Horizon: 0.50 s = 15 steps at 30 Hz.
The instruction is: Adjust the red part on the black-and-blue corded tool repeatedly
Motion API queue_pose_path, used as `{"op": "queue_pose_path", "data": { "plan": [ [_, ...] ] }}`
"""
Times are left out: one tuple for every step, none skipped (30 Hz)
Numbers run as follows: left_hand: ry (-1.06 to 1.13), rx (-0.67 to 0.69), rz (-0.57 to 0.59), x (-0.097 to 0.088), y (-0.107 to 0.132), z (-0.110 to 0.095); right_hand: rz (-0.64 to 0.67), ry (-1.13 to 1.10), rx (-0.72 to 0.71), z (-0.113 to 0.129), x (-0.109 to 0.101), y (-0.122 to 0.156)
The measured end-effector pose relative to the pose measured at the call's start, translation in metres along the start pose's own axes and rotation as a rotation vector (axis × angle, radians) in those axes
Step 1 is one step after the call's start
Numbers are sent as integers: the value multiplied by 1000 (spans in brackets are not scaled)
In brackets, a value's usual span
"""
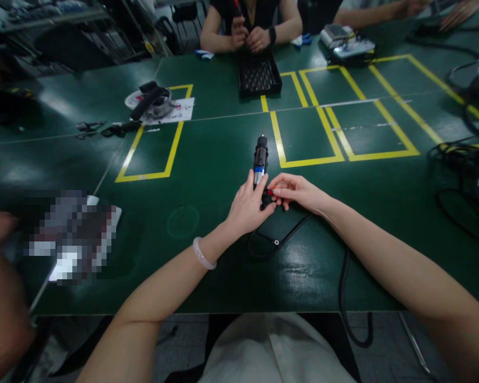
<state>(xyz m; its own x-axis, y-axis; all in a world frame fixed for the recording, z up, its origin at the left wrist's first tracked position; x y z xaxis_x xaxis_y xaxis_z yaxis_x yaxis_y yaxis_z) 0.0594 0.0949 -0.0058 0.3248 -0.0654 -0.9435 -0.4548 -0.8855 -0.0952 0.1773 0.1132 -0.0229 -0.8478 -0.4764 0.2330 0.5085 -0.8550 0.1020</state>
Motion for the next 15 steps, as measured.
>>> {"op": "queue_pose_path", "data": {
  "plan": [
    [-2,-2,5,0,0,0,-8,12,-6,0,0,0],
    [-3,-4,8,0,0,0,-13,26,-15,1,0,0],
    [-5,-4,12,0,0,0,-15,42,-26,1,1,1],
    [-6,-4,15,0,0,0,-9,64,-37,2,2,1],
    [-7,-4,18,0,0,0,3,92,-48,3,3,2],
    [-7,-4,20,0,0,0,19,123,-61,4,5,2],
    [-5,-3,22,0,0,0,35,153,-73,5,7,3],
    [-3,-2,24,0,0,0,48,180,-83,6,9,4],
    [0,-2,25,0,0,0,56,200,-92,6,10,4],
    [2,-3,25,0,0,1,58,212,-96,6,10,4],
    [5,-4,24,0,0,1,57,220,-97,6,10,4],
    [7,-4,23,0,0,1,56,228,-91,6,10,4],
    [8,-2,21,0,0,1,54,241,-83,5,10,4],
    [10,1,20,0,0,1,53,258,-75,4,9,3],
    [10,5,18,0,0,1,54,277,-68,3,9,3]
  ]
}}
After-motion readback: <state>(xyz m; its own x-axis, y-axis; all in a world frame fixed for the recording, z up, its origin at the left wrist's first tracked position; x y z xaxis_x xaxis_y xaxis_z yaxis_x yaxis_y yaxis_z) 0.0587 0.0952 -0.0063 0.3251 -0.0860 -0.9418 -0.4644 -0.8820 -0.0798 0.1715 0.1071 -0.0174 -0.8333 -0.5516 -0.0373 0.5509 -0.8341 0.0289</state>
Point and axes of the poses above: each hand's wrist, its own y-axis away from the middle knuckle, its own x-axis out of the palm, z = x × y, the point moved 8 cm from there along -y, towards the middle knuckle, and after that the axes turned 5 degrees about -y, right-handed, at the moved point
